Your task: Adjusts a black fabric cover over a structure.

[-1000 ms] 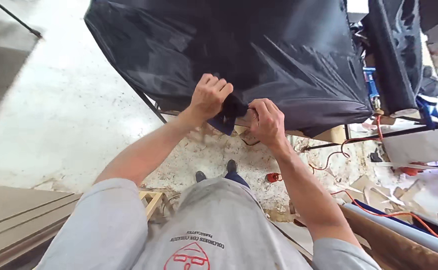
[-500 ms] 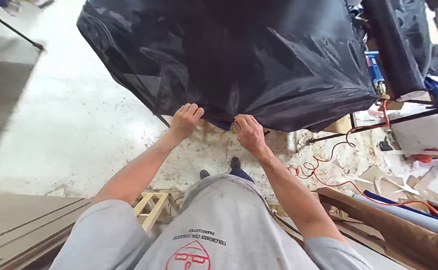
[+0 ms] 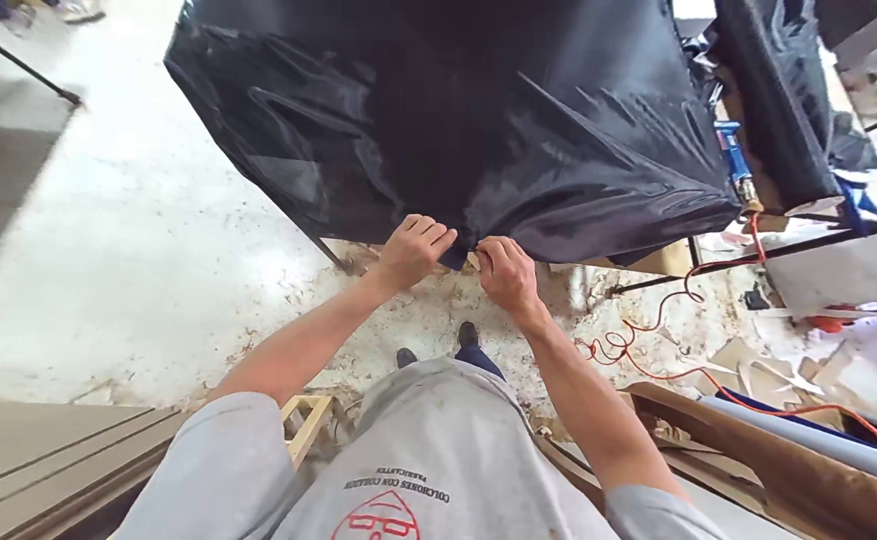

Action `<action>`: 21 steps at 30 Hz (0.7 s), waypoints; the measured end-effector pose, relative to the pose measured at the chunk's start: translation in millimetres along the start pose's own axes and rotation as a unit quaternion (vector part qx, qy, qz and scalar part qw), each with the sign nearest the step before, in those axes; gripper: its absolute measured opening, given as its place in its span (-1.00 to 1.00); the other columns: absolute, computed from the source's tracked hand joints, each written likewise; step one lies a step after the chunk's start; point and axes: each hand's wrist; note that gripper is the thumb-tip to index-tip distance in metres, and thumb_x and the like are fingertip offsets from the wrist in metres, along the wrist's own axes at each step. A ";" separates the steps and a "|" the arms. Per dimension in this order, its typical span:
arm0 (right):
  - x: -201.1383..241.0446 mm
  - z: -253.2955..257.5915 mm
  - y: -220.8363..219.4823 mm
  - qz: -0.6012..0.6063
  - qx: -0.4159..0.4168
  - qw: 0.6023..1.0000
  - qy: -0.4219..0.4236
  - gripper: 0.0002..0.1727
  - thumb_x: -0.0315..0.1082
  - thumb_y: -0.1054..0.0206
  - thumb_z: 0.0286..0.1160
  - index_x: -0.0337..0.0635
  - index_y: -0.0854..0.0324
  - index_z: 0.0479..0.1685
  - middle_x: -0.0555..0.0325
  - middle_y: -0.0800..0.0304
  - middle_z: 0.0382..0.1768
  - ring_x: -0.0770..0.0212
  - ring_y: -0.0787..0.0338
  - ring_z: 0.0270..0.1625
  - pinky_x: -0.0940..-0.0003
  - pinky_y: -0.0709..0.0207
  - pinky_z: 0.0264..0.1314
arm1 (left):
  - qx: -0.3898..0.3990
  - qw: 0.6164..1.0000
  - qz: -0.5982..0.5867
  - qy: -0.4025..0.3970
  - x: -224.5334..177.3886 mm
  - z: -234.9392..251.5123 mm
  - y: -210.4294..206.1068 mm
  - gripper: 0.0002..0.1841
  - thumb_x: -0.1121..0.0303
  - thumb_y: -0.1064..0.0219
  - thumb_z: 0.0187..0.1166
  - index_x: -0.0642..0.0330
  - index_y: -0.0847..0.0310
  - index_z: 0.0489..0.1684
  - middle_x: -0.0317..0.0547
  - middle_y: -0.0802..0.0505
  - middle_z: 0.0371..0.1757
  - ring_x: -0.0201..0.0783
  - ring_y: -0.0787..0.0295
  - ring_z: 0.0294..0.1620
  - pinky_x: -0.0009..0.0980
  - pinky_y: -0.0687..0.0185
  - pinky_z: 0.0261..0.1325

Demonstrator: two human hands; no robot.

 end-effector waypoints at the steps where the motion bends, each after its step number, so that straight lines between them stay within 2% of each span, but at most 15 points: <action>1: 1.1 0.7 0.4 -0.014 0.002 1.000 -0.008 -0.85 -0.37 -0.28 0.60 -0.18 -0.77 -0.18 0.05 -0.89 -0.06 0.08 -0.89 -0.01 0.21 -0.79 -0.04 | -0.007 1.000 -0.006 -0.001 1.7 2.2 0.1 -0.72 0.50 -0.22 0.66 0.16 -0.81 0.17 -0.01 -0.89 -0.02 0.00 -0.82 0.14 -0.07 -0.64 0.35; 4: 9.4 2.4 1.8 -0.060 -0.011 0.997 -0.044 -0.80 -0.31 -0.36 0.43 -0.18 -0.75 -0.09 -0.01 -0.85 -0.07 0.00 -0.87 -0.06 0.11 -0.76 -0.16 | -0.034 0.999 -0.021 0.009 3.0 8.1 0.7 -0.77 0.46 -0.22 0.69 0.21 -0.84 0.02 -0.01 -0.88 -0.18 0.01 -0.83 0.01 -0.10 -0.67 0.21; 7: 11.6 3.7 -1.3 -0.089 -0.027 0.995 -0.043 -0.59 -0.17 -0.47 0.30 -0.13 -0.74 0.14 -0.05 -0.80 0.14 -0.07 -0.79 0.16 0.03 -0.67 0.05 | -0.054 0.997 -0.046 0.024 1.5 11.8 2.1 -0.79 0.40 -0.26 0.68 0.21 -0.87 -0.10 -0.01 -0.87 -0.23 0.02 -0.82 -0.04 -0.10 -0.67 0.16; 10: 5.7 6.7 -7.7 -0.087 -0.038 0.995 -0.009 -0.56 -0.08 -0.48 0.39 -0.04 -0.74 0.22 0.04 -0.81 0.20 -0.04 -0.73 0.31 0.00 -0.58 0.28 | -0.061 0.995 -0.076 0.034 0.6 13.1 1.5 -0.80 0.38 -0.29 0.64 0.19 -0.89 -0.16 -0.02 -0.88 -0.22 -0.01 -0.82 -0.03 -0.11 -0.66 0.18; 12: 0.8 9.7 -10.4 -0.072 -0.041 0.996 0.014 -0.64 -0.10 -0.45 0.48 -0.01 -0.77 0.19 0.07 -0.83 0.16 -0.01 -0.75 0.29 0.03 -0.59 0.30 | -0.066 0.993 -0.086 0.040 -0.8 14.1 2.9 -0.81 0.40 -0.31 0.60 0.20 -0.88 -0.21 -0.02 -0.88 -0.23 -0.01 -0.82 -0.04 -0.10 -0.66 0.17; 15: -7.7 13.7 -10.7 -0.036 -0.046 0.997 0.059 -0.81 -0.24 -0.38 0.58 -0.04 -0.85 0.00 0.07 -0.88 0.02 0.04 -0.82 0.16 0.12 -0.69 0.18 | -0.072 0.992 -0.091 0.039 -1.2 14.1 3.5 -0.83 0.40 -0.33 0.59 0.21 -0.88 -0.26 -0.02 -0.88 -0.24 -0.02 -0.81 -0.04 -0.12 -0.65 0.17; 18: -18.0 13.0 -7.9 0.002 -0.033 0.993 0.112 -0.82 -0.34 -0.37 0.58 -0.08 -0.88 -0.05 0.04 -0.89 -0.11 0.04 -0.87 0.01 0.17 -0.74 0.05 | -0.077 0.993 -0.087 0.004 3.5 9.5 -0.6 -0.83 0.44 -0.33 0.60 0.22 -0.88 -0.26 -0.03 -0.87 -0.27 -0.03 -0.81 -0.05 -0.14 -0.64 0.20; 21: -23.6 11.7 -5.7 0.034 -0.008 0.989 0.145 -0.82 -0.40 -0.37 0.53 -0.12 -0.90 -0.10 0.03 -0.88 -0.19 0.05 -0.87 -0.06 0.20 -0.75 0.01 | -0.071 0.993 -0.086 -0.040 10.6 3.6 -4.3 -0.83 0.49 -0.30 0.59 0.22 -0.88 -0.21 -0.02 -0.88 -0.25 -0.03 -0.82 -0.02 -0.14 -0.65 0.24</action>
Point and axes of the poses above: each hand's wrist, its own z-axis towards the middle knuckle, its own y-axis out of the back of the hand, x = y × z
